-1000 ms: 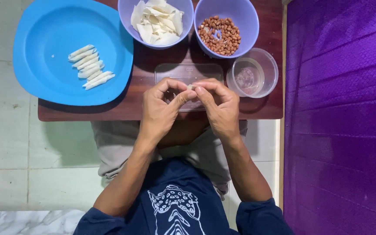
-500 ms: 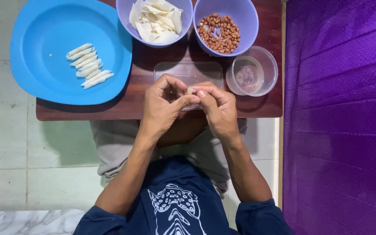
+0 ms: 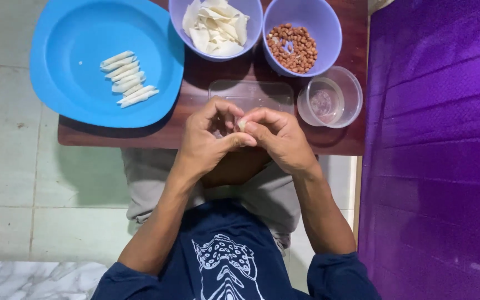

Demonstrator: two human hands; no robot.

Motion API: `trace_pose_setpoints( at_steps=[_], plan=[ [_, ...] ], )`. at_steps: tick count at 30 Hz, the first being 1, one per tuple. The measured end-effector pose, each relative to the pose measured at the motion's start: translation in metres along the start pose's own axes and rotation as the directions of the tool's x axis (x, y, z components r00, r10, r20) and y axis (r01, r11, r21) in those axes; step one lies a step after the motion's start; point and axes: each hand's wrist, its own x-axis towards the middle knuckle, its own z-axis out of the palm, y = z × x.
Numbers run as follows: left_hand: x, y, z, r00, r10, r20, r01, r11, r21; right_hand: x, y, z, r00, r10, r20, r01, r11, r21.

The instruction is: The person is manually preparing peanut rolls by placing individual peanuts into small square wrappers and rolling them up.

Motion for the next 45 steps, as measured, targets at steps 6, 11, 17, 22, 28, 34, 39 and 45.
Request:
trace_pose_setpoints(
  at_steps=[6,11,17,22,28,34,39,45],
  plan=[
    [-0.010,0.039,-0.042,0.979,0.198,-0.052,-0.170,0.929,0.330,0.018,-0.023,0.042,0.998,0.022,0.066,-0.001,0.952,-0.306],
    [-0.016,0.042,-0.078,0.954,0.277,-0.117,-0.208,0.890,0.406,0.051,0.001,0.057,0.981,0.162,0.109,-0.129,0.956,-0.265],
    [-0.012,0.060,-0.115,0.941,0.251,-0.225,-0.136,0.894,0.427,0.094,-0.005,0.101,0.966,0.226,0.127,-0.194,0.954,-0.227],
    [0.008,0.067,-0.145,0.926,0.141,-0.349,0.025,0.902,0.431,0.134,0.008,0.117,0.963,0.011,0.268,0.071,0.953,-0.294],
    [0.052,0.054,-0.186,0.936,0.214,-0.280,0.010,0.778,0.628,0.179,0.024,0.133,0.909,-0.279,0.310,0.417,0.644,-0.642],
    [0.079,0.027,-0.208,0.931,0.078,-0.356,0.220,0.657,0.721,0.204,0.041,0.135,0.866,-0.373,0.334,0.495,0.540,-0.681],
    [0.090,0.011,-0.217,0.921,-0.002,-0.390,0.316,0.591,0.743,0.214,0.053,0.132,0.833,-0.362,0.418,0.549,0.449,-0.705],
    [0.095,0.003,-0.225,0.921,-0.018,-0.388,0.340,0.522,0.783,0.222,0.060,0.126,0.787,-0.317,0.529,0.616,0.365,-0.698]
  ],
)
